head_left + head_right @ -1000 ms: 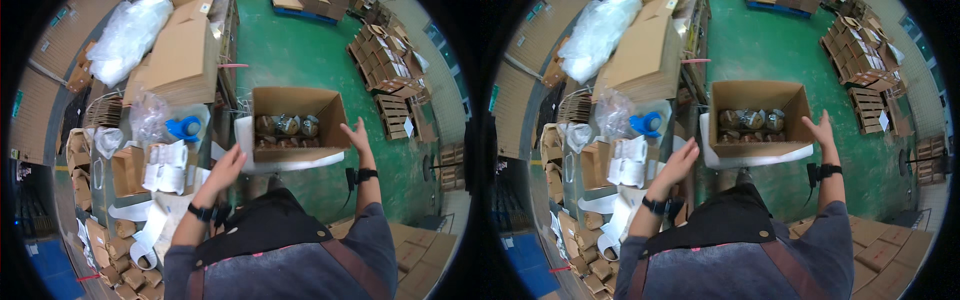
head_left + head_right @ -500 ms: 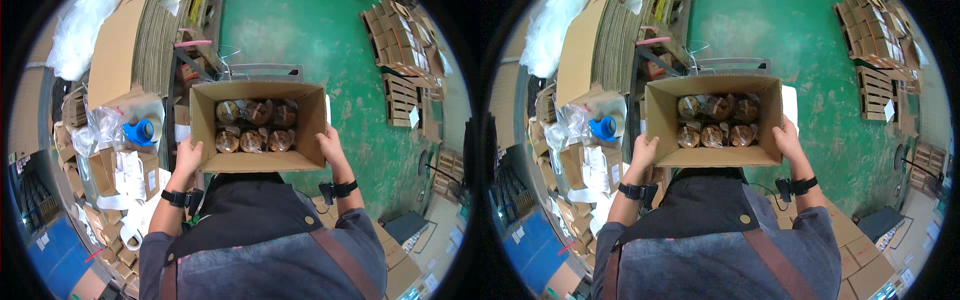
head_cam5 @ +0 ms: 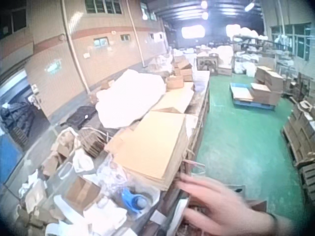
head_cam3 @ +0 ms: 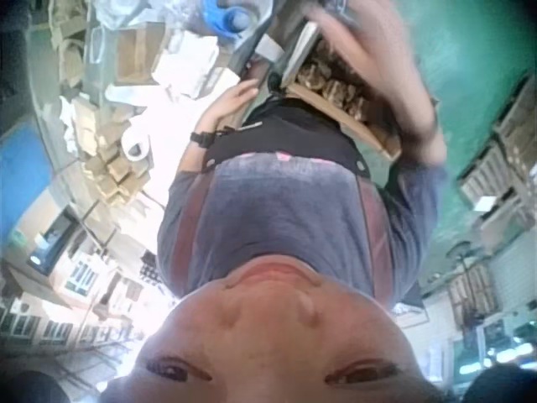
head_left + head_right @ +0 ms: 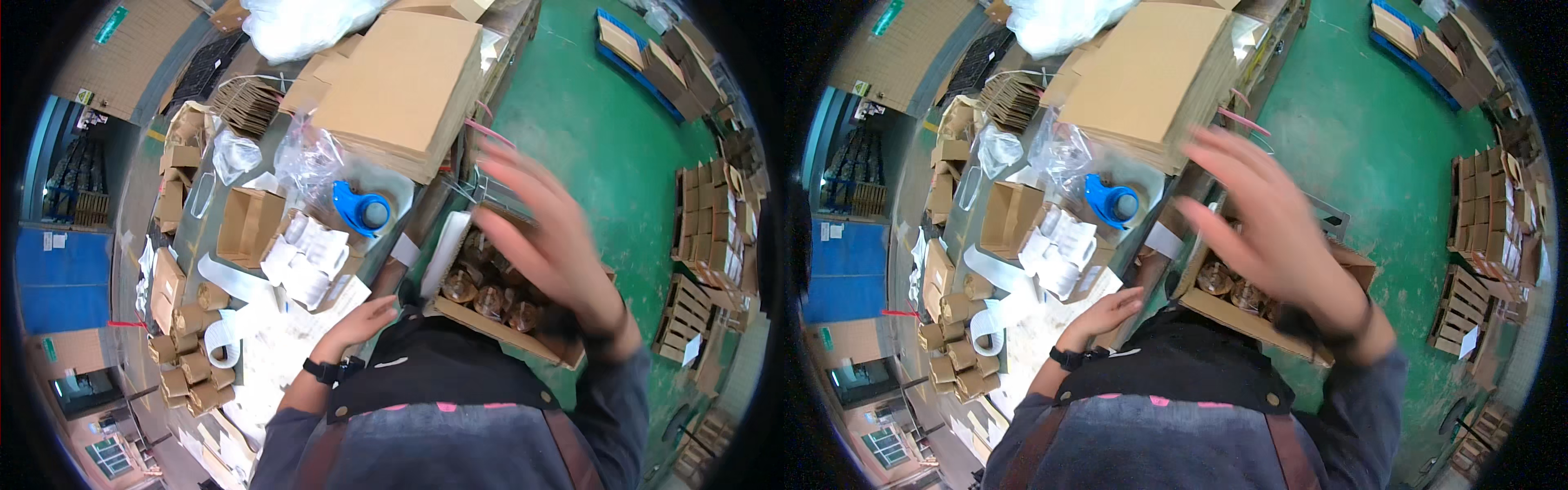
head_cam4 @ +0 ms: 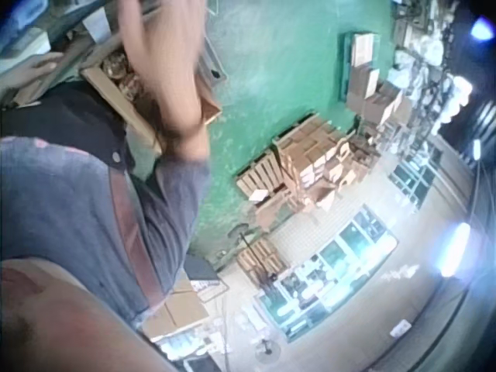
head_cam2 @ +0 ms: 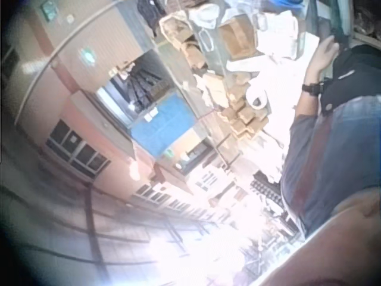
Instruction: Packing various components and packaged items into cardboard shipping boxes in a warehouse.
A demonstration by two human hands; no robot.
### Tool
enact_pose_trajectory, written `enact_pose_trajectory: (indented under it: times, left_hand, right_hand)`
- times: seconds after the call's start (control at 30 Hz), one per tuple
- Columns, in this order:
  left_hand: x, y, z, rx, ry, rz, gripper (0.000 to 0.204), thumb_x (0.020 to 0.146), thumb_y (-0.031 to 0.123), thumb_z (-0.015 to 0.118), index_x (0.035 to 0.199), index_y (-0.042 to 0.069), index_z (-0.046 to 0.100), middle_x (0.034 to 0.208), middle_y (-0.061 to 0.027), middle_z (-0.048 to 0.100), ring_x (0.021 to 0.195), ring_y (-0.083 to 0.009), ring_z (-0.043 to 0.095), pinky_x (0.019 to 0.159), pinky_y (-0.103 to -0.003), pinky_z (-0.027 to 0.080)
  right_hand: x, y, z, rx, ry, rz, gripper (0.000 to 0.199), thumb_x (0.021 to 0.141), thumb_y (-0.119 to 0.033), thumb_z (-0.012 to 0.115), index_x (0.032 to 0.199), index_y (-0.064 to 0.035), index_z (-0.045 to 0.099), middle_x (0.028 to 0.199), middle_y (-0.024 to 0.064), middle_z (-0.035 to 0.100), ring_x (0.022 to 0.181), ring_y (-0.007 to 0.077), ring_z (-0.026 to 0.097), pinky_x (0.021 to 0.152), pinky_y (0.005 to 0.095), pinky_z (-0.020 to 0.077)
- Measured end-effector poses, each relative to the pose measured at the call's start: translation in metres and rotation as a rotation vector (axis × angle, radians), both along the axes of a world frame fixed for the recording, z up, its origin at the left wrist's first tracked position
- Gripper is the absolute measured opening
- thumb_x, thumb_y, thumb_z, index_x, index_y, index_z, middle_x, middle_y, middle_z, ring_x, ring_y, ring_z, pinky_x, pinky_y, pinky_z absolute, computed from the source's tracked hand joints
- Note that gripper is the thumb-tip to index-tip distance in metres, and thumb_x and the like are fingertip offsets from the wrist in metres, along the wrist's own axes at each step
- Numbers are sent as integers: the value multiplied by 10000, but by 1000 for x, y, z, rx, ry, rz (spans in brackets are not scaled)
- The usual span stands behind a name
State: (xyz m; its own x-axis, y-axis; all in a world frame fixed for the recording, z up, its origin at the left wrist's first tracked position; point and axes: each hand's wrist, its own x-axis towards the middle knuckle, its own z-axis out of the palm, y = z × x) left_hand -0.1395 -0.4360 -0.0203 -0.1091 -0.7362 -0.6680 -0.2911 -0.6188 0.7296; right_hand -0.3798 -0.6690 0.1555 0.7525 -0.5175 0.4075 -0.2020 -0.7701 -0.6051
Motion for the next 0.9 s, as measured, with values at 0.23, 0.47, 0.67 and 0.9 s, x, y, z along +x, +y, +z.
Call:
enact_pose_trajectory:
  times: [0.23, 0.47, 0.67, 0.9]
  left_hand:
    - [40, 9, 12, -173, 106, -8, 577, 947, 372, 540, 1378, 12, 409, 1267, -147, 567, 1125, -210, 557, 947, -314, 427]
    - [70, -3, 9, -49, 192, -181, 540, 947, 326, 553, 1378, 28, 422, 1321, -159, 524, 1171, -202, 517, 960, -321, 422]
    - [3, -54, -5, -230, 169, -298, 605, 951, 330, 537, 1423, 30, 308, 1191, -228, 579, 1097, -275, 597, 936, -340, 450]
    - [-68, -77, -17, -211, -181, -437, 748, 948, 395, 470, 1415, -98, 157, 1096, -323, 591, 1028, -396, 603, 902, -406, 456]
  right_hand:
    - [168, -51, -111, -527, 555, -469, 533, 838, -153, 576, 1291, 83, 423, 1325, 285, 462, 1256, 417, 433, 1067, 469, 323]
    - [-65, 68, 55, 286, -498, -975, 237, 948, -117, 523, 1141, 2, 593, 1026, 65, 656, 904, 132, 621, 807, 278, 490]
    - [-270, 172, -32, 1134, -248, -1179, 352, 897, -113, 576, 1213, 33, 529, 1058, 72, 644, 945, 146, 620, 828, 268, 495]
    - [-205, 136, -226, 726, 657, -1047, 452, 896, -310, 594, 1142, 45, 459, 1061, 243, 630, 984, 390, 627, 823, 413, 513]
